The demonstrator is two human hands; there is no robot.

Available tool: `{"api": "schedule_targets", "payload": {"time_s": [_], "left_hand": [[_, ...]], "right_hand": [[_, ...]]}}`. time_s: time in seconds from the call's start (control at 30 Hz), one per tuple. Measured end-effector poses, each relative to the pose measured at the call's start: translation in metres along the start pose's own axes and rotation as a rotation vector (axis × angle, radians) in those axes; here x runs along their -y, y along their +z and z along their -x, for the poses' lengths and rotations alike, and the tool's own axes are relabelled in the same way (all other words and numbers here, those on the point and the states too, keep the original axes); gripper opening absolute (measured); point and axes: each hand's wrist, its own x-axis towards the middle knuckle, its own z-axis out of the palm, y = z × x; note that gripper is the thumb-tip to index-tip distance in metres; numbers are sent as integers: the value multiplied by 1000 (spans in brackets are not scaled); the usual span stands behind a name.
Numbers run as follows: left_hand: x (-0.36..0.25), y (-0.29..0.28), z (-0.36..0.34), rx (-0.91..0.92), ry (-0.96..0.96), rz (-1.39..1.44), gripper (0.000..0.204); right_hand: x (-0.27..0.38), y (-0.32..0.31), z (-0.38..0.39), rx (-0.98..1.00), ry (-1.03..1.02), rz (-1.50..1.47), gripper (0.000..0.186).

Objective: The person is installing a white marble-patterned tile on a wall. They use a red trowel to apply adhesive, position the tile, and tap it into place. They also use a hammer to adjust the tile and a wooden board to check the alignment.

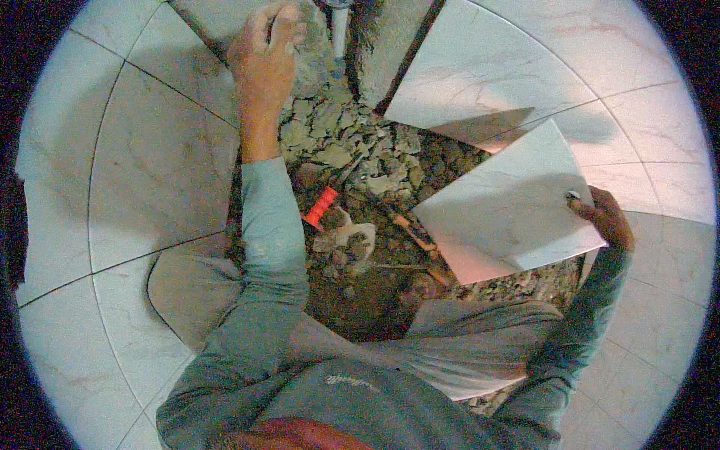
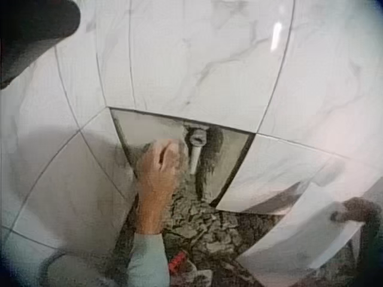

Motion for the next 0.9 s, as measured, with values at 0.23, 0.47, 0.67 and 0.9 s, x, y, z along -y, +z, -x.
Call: {"api": "schedule_targets", "payload": {"time_s": [0.23, 0.47, 0.67, 0.9], "left_hand": [[-18, -4, -54, 343, 900, -787, 18], [-7, 20, -74, 545, 454, -964, 62], [-29, 13, -72, 652, 297, -938, 71], [-2, -2, -93, 736, 636, -879, 42]], "right_hand": [[-165, -3, -40, 131, 315, -60, 40], [-282, 50, -85, 28, 241, 233, 29], [-366, 93, -144, 8, 250, 424, 28], [-427, 132, -197, 42, 228, 605, 28]]}}
